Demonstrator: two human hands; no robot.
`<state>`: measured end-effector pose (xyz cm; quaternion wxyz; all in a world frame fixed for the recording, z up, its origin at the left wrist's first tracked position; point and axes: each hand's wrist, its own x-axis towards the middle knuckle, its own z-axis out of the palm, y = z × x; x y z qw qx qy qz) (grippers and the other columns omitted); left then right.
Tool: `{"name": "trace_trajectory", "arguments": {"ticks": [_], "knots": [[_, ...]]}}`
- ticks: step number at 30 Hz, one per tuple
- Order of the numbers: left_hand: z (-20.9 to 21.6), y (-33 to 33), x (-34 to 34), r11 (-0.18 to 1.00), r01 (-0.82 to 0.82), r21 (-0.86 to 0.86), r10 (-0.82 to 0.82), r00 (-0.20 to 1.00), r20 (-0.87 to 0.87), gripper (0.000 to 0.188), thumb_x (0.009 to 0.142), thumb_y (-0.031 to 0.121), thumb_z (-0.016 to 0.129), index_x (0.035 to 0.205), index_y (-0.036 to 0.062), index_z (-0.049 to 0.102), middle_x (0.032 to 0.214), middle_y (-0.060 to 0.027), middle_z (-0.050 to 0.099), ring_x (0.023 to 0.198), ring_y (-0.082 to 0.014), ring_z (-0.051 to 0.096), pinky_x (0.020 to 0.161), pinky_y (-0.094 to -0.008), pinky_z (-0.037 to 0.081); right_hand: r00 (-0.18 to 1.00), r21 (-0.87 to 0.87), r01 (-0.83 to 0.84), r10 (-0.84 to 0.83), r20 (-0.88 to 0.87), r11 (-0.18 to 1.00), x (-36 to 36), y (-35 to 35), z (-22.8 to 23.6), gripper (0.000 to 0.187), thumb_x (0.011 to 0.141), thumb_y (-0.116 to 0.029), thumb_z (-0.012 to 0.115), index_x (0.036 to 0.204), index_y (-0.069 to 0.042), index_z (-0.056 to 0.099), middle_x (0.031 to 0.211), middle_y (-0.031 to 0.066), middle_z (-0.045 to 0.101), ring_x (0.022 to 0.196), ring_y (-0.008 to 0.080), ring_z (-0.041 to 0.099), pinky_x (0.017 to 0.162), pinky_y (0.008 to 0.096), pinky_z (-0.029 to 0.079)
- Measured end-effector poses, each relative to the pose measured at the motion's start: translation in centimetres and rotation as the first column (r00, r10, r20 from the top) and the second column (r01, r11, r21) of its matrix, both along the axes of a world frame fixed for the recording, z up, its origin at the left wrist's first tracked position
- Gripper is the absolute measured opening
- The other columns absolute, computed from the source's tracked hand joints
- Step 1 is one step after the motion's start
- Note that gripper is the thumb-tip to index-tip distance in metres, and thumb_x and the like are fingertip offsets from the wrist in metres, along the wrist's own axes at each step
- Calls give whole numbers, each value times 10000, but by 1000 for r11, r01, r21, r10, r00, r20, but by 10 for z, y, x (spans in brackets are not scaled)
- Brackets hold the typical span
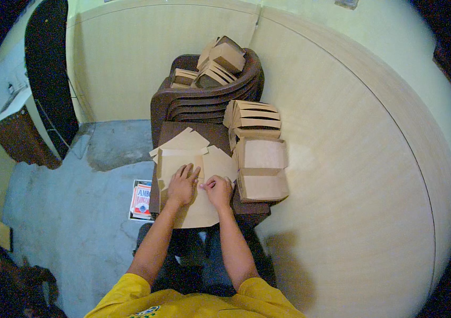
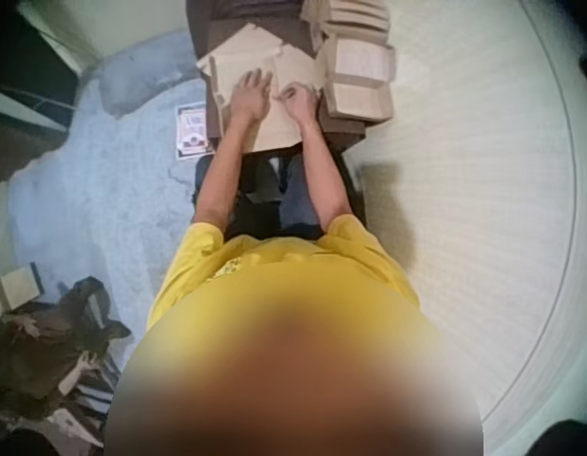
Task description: The person assembles flat cardboard box blanks into finished boxes by folding the flaps and securing them with small white fasteners. They handle each box one at a time, fold the sides, and place the completed boxes into a stack on the right.
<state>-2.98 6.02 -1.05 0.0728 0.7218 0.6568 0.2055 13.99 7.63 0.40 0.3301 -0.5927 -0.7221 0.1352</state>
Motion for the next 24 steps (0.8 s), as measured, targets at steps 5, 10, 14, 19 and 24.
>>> {"name": "trace_trajectory", "arguments": {"ticks": [5,10,14,19,24], "knots": [[0,0,2,999,-18,31,18,1000,-24,532,1090,316,535,1619,251,516,1696,-97,436,1582,-315,356,1289,-464,303,995,-77,92,-96,-40,993,-9,17,-6,311,765,-328,959,826,-92,764,774,54,751,846,289,706,785,441,532],[3,1,3,996,-41,83,32,994,102,507,1084,319,551,1572,180,553,1662,-113,479,1558,-321,398,1292,-475,299,977,-134,211,-214,-7,968,-2,18,16,387,815,-403,918,954,-72,775,892,124,774,962,349,750,814,478,569],[2,4,6,984,-145,100,124,974,189,498,1089,353,550,1527,118,580,1629,-123,519,1554,-329,413,1313,-497,257,919,-231,304,-221,325,924,9,-28,39,545,802,-464,913,1111,-43,761,1011,186,782,999,388,755,884,485,589],[8,6,5,988,-118,102,111,992,64,498,1083,384,563,1471,78,616,1613,-139,538,1571,-333,395,1331,-531,200,944,-248,230,-154,292,941,10,-53,43,579,749,-380,965,1155,-26,750,1020,202,789,993,390,763,904,469,602],[17,-3,4,986,-116,117,100,986,135,467,1060,350,587,1431,71,637,1623,-150,526,1569,-338,401,1321,-558,217,987,-338,144,-161,-20,930,15,-19,20,479,730,-293,980,1061,-7,785,997,200,792,943,349,773,863,450,601]]}}
